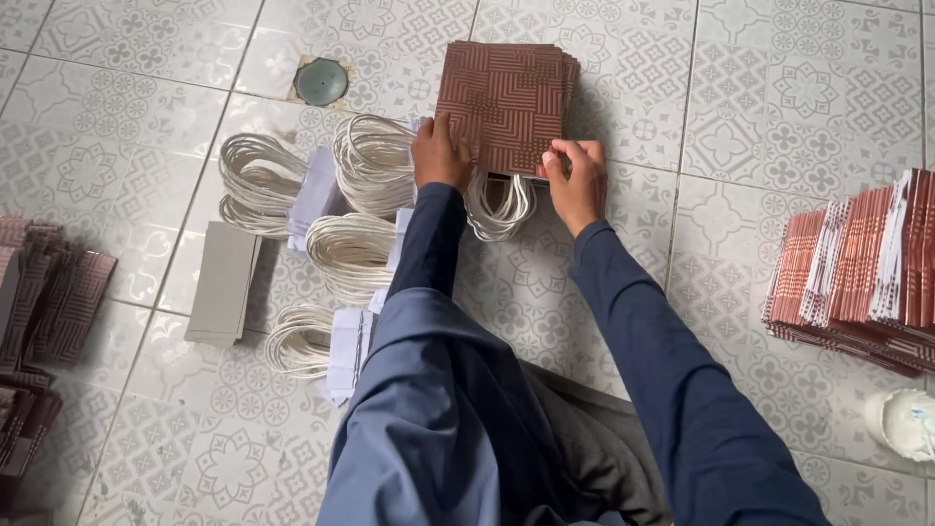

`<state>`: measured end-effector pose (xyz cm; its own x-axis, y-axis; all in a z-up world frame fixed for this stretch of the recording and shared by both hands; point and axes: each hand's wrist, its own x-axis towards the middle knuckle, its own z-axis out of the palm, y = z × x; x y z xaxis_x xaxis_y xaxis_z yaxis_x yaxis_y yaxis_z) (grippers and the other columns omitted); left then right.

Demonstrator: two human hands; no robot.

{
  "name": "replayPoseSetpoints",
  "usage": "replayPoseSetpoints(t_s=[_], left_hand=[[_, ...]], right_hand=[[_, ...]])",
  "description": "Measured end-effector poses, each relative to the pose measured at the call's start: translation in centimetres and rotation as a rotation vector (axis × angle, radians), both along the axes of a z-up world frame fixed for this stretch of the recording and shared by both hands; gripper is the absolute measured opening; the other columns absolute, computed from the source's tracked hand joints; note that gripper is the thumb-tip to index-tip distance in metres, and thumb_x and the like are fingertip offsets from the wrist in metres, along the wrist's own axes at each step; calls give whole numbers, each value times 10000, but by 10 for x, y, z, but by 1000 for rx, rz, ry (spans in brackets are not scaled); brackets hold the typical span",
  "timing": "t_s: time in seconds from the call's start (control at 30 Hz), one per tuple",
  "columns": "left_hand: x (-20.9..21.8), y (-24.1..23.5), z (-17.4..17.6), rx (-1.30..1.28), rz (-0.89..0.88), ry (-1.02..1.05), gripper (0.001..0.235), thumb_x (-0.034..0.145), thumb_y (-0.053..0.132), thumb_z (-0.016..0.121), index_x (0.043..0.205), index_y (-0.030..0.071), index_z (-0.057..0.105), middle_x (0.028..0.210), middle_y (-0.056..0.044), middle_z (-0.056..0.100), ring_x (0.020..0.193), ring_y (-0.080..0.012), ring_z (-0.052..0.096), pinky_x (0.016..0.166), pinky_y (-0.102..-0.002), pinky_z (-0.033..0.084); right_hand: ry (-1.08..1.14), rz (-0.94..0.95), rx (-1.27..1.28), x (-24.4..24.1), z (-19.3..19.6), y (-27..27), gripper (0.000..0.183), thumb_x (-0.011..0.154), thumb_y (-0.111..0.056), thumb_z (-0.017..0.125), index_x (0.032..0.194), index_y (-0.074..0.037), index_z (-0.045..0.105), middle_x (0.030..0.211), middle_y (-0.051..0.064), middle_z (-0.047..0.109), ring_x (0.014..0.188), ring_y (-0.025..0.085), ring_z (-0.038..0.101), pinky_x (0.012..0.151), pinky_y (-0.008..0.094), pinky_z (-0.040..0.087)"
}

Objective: The person sits on the floor and assembles gift bags by inserting white rope handles into the sides of patterned paper bags. They use a small stick to apply glue from a bowl onto white paper tabs, then attach the tabs to secure the handles. The person repeatedly folds the bags and stacks the finished items.

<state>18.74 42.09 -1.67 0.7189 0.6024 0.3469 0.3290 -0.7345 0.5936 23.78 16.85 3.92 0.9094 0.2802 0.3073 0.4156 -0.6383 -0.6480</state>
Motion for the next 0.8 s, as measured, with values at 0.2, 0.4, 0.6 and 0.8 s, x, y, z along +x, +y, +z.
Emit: replayPoseSetpoints(t_s=[0.2,0.4,0.6,0.8], left_hand=[[7,-3,-1,-120,-21,-129,563,931,306,729,1437,165,525,1391,-251,521,1374,-426,494,1132,-506,474],[0,2,11,-5,-54,-238,519,940,296,724,1398,108,567,1304,-311,571,1303,-489,526,1084,-558,466],[-80,-89,197,-45,-257,-436,395,1085,200,583,1448,69,502,1534,-234,450,1475,-373,374,1231,-495,304],[-124,-271,328,-424,-531,-566,203,1081,271,538,948,127,593,780,27,577,707,-71,541,662,-237,437]], right_hand=[[73,214,211,-21,26,8,672,1023,-320,719,1598,-117,435,1558,216,482,1441,385,442,1210,479,353],[240,246,64,-36,63,-6,665,1072,-336,601,1641,-144,317,1613,220,402,1466,392,403,1201,518,390],[125,297,268,-75,115,-81,567,1049,-359,601,1548,-136,450,1596,78,475,1296,288,644,1004,396,563],[-10,235,366,-155,202,-221,419,1083,-227,586,1468,-74,521,1393,115,604,1233,243,648,993,370,558]])
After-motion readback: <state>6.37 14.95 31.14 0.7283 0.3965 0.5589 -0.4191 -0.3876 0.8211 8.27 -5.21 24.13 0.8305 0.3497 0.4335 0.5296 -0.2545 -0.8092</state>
